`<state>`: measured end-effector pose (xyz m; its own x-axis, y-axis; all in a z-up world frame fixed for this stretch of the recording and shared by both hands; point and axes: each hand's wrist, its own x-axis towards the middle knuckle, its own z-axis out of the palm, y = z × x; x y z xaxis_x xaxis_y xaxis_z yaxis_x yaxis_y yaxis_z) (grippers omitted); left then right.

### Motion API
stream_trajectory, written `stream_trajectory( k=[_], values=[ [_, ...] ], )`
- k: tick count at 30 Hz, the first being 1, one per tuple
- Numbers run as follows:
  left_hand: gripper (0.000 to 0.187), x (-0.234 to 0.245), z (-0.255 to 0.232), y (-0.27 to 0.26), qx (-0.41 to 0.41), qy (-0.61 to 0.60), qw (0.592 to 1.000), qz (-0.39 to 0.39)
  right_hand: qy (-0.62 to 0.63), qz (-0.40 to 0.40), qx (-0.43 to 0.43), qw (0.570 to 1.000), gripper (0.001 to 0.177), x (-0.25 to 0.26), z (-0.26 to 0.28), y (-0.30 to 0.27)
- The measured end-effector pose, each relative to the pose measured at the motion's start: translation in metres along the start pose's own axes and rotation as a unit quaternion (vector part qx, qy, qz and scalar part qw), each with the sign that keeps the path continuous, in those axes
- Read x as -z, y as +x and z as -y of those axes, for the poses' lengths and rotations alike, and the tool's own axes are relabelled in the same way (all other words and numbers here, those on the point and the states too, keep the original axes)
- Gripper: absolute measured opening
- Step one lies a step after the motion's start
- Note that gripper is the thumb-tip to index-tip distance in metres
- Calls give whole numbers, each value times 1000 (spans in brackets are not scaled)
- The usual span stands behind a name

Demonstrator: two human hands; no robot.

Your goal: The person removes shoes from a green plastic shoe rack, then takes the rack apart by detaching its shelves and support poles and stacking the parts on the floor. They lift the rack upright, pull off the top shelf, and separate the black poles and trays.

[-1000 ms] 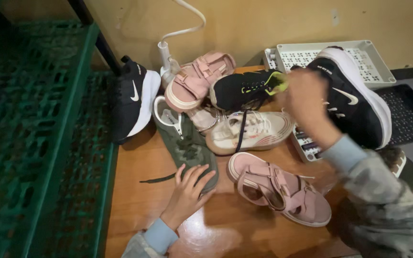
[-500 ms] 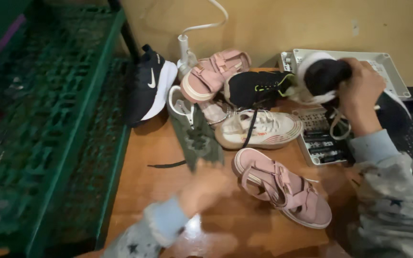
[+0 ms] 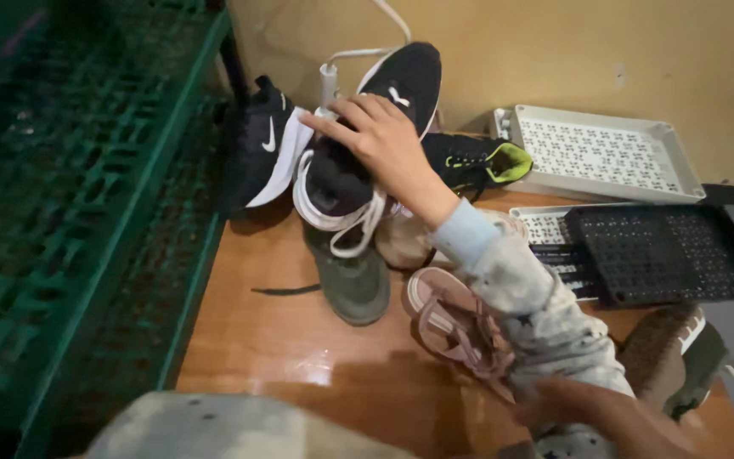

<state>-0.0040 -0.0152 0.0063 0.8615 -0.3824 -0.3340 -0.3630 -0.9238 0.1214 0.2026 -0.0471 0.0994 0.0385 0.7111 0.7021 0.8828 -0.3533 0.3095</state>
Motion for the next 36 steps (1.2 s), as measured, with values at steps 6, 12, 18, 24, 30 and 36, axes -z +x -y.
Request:
stream_trajectory(
  k=[6,12,18,24,30,36],
  values=[
    [36,51,-21,-42,-30,-16,999,17,98,113,-194,970,64,-13,2,9],
    [34,70,-12,-43,-97,-52,993,-52,287,64,-46,955,56,33,-48,-63],
    [39,-13,36,40,-118,56,869,-477,-99,357,-271,889,47,93,-100,-228],
    [34,-75,70,60,-165,-47,806,-566,-125,554,-454,686,101,99,-80,-365],
    [32,-97,79,61,-154,-102,793,-580,-28,467,-573,672,98,106,-97,-392],
    [28,-92,77,66,-157,-143,782,-586,116,397,-476,776,62,73,-104,-394]
  ],
)
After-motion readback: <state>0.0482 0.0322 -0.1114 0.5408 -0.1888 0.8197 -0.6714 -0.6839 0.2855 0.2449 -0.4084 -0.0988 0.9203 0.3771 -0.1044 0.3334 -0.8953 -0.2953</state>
